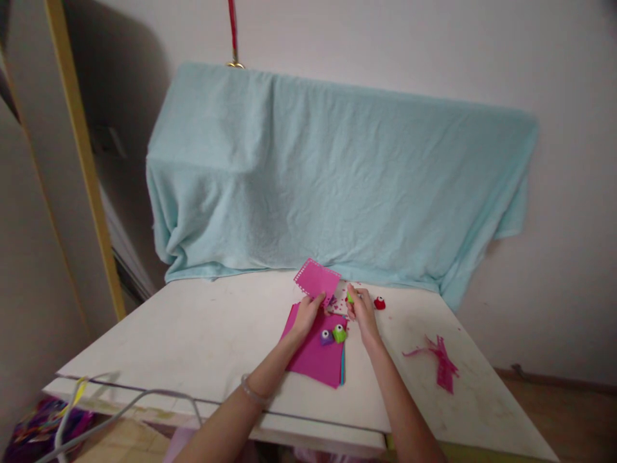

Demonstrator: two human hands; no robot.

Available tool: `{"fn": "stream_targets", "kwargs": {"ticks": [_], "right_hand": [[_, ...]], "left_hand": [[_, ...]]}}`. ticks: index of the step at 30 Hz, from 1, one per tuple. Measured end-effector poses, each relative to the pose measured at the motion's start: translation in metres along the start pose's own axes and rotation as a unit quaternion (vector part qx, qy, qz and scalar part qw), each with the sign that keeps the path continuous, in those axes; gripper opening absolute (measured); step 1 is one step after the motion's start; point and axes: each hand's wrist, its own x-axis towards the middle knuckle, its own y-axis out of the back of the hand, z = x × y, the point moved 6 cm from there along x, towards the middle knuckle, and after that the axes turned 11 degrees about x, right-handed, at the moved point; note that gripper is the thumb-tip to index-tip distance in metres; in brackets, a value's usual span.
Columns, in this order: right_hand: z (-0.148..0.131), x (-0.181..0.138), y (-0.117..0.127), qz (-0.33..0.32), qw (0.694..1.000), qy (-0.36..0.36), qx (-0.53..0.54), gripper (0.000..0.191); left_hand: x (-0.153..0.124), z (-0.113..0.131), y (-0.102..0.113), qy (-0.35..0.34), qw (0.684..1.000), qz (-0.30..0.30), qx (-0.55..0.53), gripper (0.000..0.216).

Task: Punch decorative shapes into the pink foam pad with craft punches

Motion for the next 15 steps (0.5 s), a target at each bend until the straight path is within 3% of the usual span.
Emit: {"fn": "stream_targets", "kwargs": {"ticks": [7, 15], "right_hand": [[0.008, -0.007, -0.022, -0.130, 0.986, -0.096, 0.031, 0.045], [0.022, -0.013, -0.027, -0.168, 0.968, -0.182, 0.039, 0.046]], "left_hand": [[-0.003, 0.008, -0.005, -0.008, 0.999, -0.041, -0.019, 0.047], [-0.012, 0.022, 0.002, -0.032, 0.997, -0.002, 0.068, 0.055]]}}
